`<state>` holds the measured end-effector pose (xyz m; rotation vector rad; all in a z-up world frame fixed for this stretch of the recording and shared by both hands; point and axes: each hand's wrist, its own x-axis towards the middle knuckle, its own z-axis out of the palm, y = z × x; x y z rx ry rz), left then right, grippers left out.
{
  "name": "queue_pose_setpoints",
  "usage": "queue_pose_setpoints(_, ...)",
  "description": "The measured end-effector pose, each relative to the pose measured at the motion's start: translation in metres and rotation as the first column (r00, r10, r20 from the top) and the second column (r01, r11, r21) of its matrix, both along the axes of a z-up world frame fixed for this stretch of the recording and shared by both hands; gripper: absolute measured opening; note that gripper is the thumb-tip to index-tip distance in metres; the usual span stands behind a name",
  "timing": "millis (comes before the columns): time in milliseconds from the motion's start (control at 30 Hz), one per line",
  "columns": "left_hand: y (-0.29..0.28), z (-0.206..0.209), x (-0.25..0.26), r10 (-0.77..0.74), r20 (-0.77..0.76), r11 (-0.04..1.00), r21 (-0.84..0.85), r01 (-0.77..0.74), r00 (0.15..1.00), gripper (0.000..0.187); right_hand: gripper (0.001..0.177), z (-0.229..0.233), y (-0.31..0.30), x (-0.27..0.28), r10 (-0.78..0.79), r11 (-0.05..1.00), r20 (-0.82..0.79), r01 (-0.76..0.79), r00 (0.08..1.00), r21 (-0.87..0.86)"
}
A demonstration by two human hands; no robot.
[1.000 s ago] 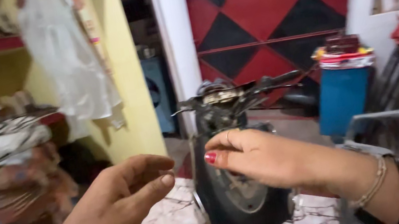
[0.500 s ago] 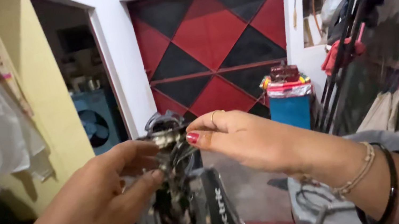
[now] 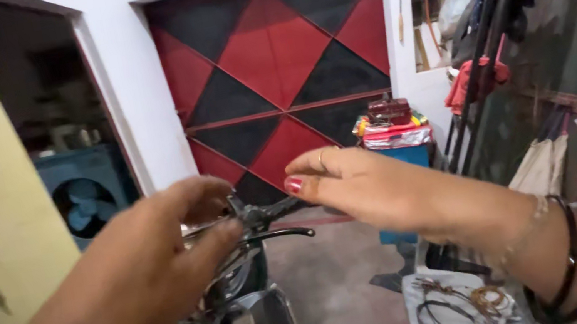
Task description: The person handles a bundle of multicolored wires and a small electronic component. They examine a black cable with a three-pronged plug and a separate connector, and then pick up a small maroon-colored case.
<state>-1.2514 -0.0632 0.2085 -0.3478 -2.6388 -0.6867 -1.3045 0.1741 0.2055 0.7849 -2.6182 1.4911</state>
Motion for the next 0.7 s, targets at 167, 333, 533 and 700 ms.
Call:
queue_pose_setpoints(167,-0.006,0.002,-0.07,-0.104,-0.058,0.991,0.081,0.109,0.993,0.05,0.059,0.007,0.004,-0.047,-0.075,0.995,-0.008,0.075,0.997,0.071)
queue_pose_setpoints(333,-0.008,0.003,-0.139,-0.228,-0.012,0.962,0.149,0.227,0.974,0.048,0.058,0.012,0.011,-0.103,-0.059,0.997,-0.08,0.063,0.995,0.054)
queue_pose_setpoints(533,0.008,-0.01,-0.203,-0.217,0.041,0.968,0.136,0.21,0.975,0.047,0.062,0.001,0.013,-0.146,-0.122,0.983,-0.051,0.128,0.991,0.13)
queue_pose_setpoints(700,0.022,-0.022,-0.257,-0.268,0.015,0.946,0.193,0.26,0.963,0.047,0.061,-0.007,0.028,-0.188,-0.116,0.98,-0.069,0.125,0.991,0.152)
